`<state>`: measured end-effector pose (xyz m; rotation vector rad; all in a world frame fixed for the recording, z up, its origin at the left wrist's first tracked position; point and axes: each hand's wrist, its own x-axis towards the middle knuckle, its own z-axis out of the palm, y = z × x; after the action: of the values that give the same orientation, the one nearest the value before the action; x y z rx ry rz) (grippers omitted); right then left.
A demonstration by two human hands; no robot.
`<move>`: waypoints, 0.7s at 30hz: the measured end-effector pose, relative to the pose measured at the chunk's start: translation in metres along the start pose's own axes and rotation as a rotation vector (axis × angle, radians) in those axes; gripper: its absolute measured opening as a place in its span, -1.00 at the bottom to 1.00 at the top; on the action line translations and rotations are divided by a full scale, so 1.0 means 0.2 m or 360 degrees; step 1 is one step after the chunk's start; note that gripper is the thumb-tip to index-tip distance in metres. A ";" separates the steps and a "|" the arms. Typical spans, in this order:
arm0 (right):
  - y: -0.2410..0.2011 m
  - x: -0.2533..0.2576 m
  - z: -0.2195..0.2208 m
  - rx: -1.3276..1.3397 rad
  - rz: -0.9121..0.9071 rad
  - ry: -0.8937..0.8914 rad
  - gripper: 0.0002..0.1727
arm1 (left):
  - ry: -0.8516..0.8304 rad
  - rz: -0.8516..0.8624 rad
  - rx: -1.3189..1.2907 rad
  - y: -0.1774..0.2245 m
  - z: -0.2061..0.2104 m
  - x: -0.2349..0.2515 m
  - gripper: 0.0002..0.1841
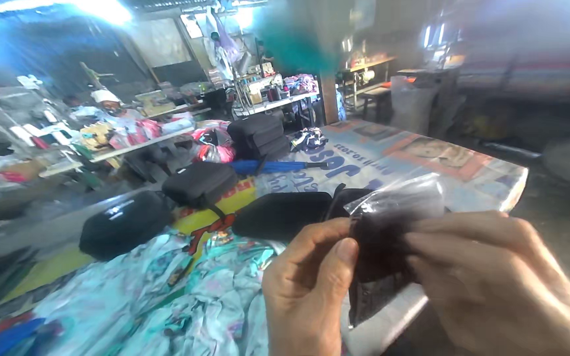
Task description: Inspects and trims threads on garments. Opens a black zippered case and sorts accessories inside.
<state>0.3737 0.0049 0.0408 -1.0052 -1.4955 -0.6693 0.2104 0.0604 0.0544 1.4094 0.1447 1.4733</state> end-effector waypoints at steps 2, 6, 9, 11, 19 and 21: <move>0.00 0.02 -0.01 0.0034 0.0011 0.0027 -0.89 | -0.0021 -0.0013 -0.0043 0.01 0.00 0.00 -0.81; 0.00 0.02 -0.03 0.0045 0.0040 0.0042 -0.89 | -0.0022 -0.0034 -0.0022 0.02 0.00 0.00 -0.77; 0.03 0.00 -0.06 -0.0103 0.0179 0.0054 -0.53 | 0.0008 -0.0028 0.0060 0.03 -0.01 0.01 -0.76; 0.07 0.01 -0.09 0.0079 0.0335 -0.0026 -0.26 | 0.0041 -0.0009 0.0085 0.03 -0.02 0.01 -0.78; 0.14 0.00 -0.12 0.1522 0.1052 -0.0055 -0.67 | 0.0121 -0.0063 -0.0012 0.02 -0.03 0.03 -0.79; 0.14 0.00 -0.12 0.1557 0.1086 -0.0007 -0.79 | 0.0134 -0.0077 -0.0020 0.02 -0.02 0.04 -0.79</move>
<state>0.4101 -0.0030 0.0415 -0.6453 -1.1374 0.5275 0.2060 0.0667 0.0605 1.3255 0.2207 1.4915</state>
